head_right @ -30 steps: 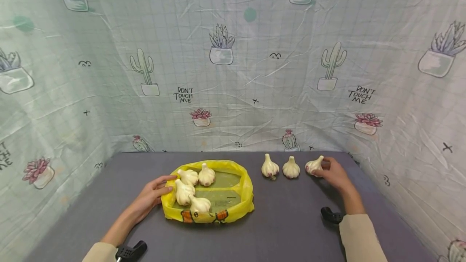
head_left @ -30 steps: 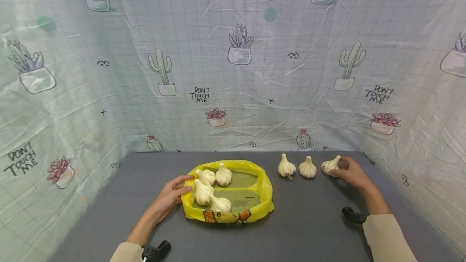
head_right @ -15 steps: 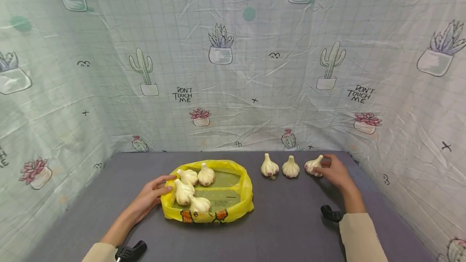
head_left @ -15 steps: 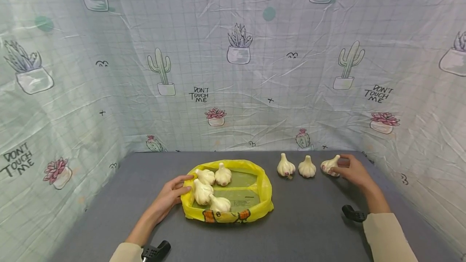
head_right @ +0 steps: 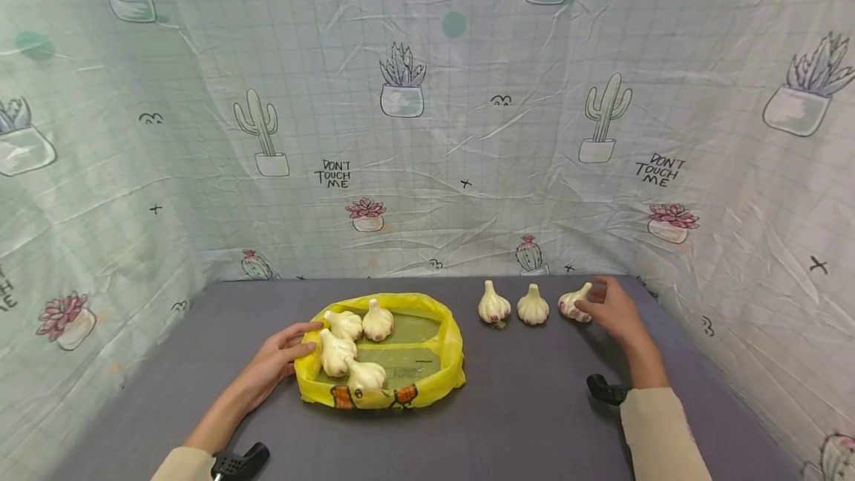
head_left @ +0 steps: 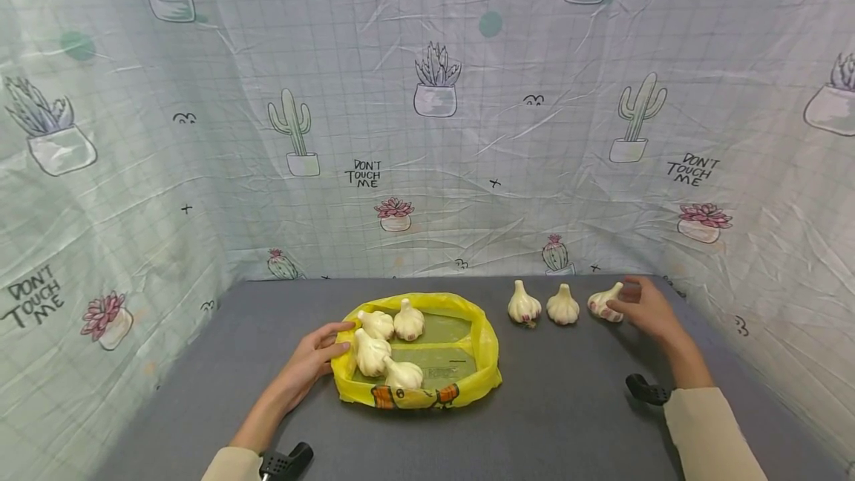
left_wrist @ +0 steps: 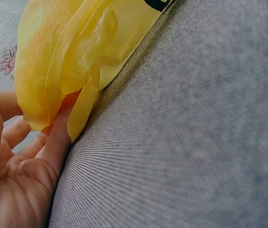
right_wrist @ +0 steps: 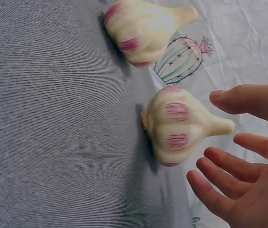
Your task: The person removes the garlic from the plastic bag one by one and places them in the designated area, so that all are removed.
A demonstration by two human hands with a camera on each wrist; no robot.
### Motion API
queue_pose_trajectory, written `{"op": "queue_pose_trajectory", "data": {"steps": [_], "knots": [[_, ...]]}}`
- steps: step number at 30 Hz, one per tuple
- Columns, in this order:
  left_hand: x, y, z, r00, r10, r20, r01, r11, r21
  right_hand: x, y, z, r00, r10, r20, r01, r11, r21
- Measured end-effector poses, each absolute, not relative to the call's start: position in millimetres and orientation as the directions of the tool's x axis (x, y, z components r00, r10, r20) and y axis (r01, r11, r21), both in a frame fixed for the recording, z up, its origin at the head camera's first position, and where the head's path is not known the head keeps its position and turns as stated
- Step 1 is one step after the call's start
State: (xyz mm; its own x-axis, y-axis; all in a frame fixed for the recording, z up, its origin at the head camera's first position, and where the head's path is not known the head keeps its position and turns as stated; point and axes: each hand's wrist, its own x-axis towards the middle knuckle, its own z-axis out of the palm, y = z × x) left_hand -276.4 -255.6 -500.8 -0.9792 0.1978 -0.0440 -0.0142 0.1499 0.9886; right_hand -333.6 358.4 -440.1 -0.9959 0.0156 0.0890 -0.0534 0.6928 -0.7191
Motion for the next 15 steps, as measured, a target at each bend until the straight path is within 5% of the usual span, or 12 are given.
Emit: {"op": "queue_pose_trajectory", "data": {"steps": [15], "knots": [[-276.2, -256.8, -500.2, -0.977, 0.207, -0.042, -0.014, 0.138, 0.990, -323.8, 344.0, -411.4, -0.941, 0.097, 0.323, -0.151, 0.736, -0.660]]}}
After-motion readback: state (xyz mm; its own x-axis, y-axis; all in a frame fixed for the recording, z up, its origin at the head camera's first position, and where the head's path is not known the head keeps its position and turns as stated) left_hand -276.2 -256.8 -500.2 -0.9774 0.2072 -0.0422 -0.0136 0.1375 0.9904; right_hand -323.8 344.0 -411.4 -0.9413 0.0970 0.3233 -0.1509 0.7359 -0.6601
